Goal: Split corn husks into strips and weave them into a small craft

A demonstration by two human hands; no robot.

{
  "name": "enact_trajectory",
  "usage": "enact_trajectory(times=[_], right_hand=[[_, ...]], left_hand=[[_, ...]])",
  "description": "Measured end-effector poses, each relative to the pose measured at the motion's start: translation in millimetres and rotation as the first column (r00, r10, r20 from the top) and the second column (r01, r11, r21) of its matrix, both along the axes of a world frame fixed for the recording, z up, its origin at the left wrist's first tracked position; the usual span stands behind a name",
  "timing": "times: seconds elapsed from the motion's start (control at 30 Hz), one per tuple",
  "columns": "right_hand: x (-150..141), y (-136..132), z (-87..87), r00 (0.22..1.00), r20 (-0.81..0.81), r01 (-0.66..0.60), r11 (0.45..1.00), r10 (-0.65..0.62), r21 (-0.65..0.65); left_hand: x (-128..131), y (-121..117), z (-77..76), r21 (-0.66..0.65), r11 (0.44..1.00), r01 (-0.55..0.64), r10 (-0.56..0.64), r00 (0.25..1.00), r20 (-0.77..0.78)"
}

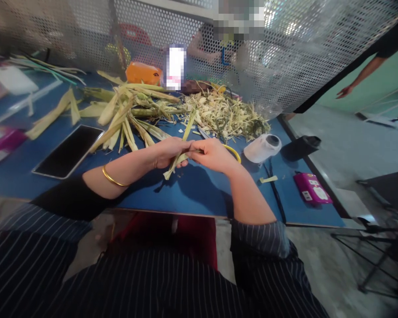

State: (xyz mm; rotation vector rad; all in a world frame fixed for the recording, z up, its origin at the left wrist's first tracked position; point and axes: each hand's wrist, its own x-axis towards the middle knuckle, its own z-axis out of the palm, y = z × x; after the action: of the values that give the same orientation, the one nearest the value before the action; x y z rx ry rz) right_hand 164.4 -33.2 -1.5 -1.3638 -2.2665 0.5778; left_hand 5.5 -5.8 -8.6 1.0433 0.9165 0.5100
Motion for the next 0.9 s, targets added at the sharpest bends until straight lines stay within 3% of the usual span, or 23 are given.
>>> enact_trajectory(times=[0.13, 0.33, 0.57, 0.7, 0.77, 0.9], right_hand=[[1, -2, 3.1, 0.998, -0.059, 0.014, 1.000, -0.016, -0.020], [20, 6, 7.7, 0.939, -0.309, 0.137, 0.989, -0.150, -0.064], [24, 21, -5.2, 0.716, -0.629, 0.247, 0.953, -0.303, -0.177], [19, 24, -8.3, 0.581, -0.710, 0.436, 0.889, -0.398, -0.142], [12, 21, -8.2, 0.603, -0.688, 0.432, 0.890, -0.403, -0.143], [-9, 7, -12.0, 0.835, -0.503, 0.115, 0.966, -0.221, -0.233]], left_hand=[[-1, 4, -1.6, -0.021, 1.000, 0.017, -0.016, 0.999, 0.046], [-8, 5, 3.9, -0.044, 0.988, 0.145, -0.139, 0.983, 0.123], [-8, 1, 3.8, -0.055, 0.969, 0.241, -0.226, 0.954, 0.198], [-5, 7, 2.7, -0.023, 0.997, 0.071, -0.056, 0.913, 0.405], [-5, 13, 4.5, -0.025, 0.997, -0.067, 0.070, 0.865, 0.498], [-7, 19, 11.0, -0.033, 0.966, -0.257, 0.231, 0.799, 0.555]])
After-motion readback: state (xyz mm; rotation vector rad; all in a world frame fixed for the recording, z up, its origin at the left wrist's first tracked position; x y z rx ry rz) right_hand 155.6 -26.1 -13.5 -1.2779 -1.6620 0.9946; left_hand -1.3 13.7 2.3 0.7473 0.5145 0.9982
